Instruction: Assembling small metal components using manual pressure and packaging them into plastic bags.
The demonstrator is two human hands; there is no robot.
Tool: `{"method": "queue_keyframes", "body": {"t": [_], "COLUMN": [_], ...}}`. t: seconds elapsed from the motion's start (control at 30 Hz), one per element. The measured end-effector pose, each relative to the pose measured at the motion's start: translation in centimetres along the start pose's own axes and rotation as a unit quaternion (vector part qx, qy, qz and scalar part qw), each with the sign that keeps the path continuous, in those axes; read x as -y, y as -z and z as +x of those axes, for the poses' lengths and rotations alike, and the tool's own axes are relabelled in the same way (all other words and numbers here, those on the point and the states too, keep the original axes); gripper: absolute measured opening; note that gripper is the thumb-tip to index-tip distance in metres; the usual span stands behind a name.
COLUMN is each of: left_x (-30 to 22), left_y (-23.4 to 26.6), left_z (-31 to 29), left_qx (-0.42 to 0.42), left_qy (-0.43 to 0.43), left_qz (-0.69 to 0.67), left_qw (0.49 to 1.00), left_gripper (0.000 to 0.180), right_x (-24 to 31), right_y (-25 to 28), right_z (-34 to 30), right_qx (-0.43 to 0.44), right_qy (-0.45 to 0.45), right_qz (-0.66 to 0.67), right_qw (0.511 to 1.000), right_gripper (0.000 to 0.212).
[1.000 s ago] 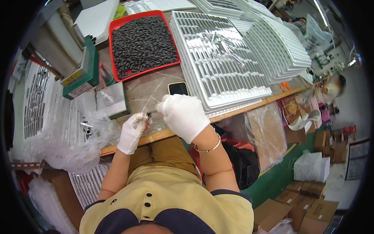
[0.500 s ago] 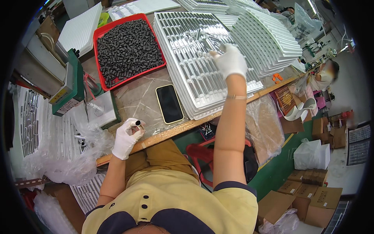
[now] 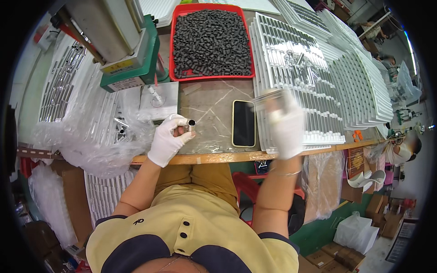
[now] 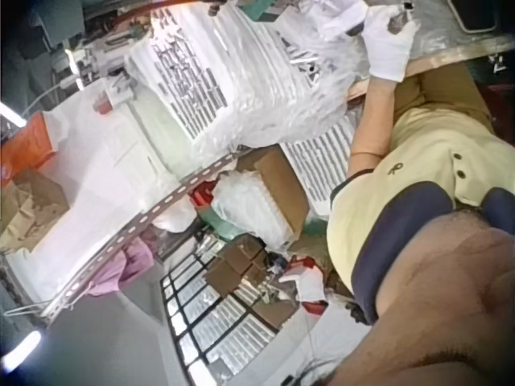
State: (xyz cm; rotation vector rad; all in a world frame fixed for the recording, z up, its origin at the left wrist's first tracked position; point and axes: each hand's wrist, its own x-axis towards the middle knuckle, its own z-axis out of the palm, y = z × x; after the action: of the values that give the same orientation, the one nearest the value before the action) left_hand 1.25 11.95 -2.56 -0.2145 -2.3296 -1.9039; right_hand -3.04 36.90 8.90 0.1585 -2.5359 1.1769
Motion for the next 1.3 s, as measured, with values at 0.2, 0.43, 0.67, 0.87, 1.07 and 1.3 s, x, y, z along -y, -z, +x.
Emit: {"method": "queue_keyframes", "body": {"t": [0.2,0.43,0.67,0.87,1.07,1.3], "left_x": [-0.2,1.9,1.3,4.3,1.4,0.8], "left_y": [2.2,4.4,7.5,10.5,12.2,11.6], "left_z": [-1.2,-2.2,2.6,6.8,2.5,-2.0], "left_qx": [-0.034,-0.091,-0.229,-0.09,-0.181,-0.065], "left_qy": [-0.004,-0.028,0.025,0.067,0.184,0.107], "left_qz": [0.04,0.077,0.183,0.288,0.212,-0.145], "left_qw": [0.999,0.992,0.956,0.951,0.942,0.982], "left_gripper": [0.027,0.029,0.044,0.034,0.031,0.015], "right_x": [3.1,3.8,2.8,4.6,5.6,2.9], "right_y": [-10.8,-14.3,-18.3,-21.8,-22.9,-19.2], "right_z": [-4.5,-4.5,-2.0,1.9,2.2,-1.5], "right_qx": [0.193,0.213,0.184,0.251,0.318,0.214], "right_qy": [-0.028,0.175,0.047,0.05,0.029,0.039], "right_qz": [0.239,0.021,0.156,-0.076,-0.127,0.025], "right_qw": [0.951,0.961,0.969,0.964,0.939,0.976], "right_gripper": [0.016,0.021,0.02,0.03,0.034,0.056]}}
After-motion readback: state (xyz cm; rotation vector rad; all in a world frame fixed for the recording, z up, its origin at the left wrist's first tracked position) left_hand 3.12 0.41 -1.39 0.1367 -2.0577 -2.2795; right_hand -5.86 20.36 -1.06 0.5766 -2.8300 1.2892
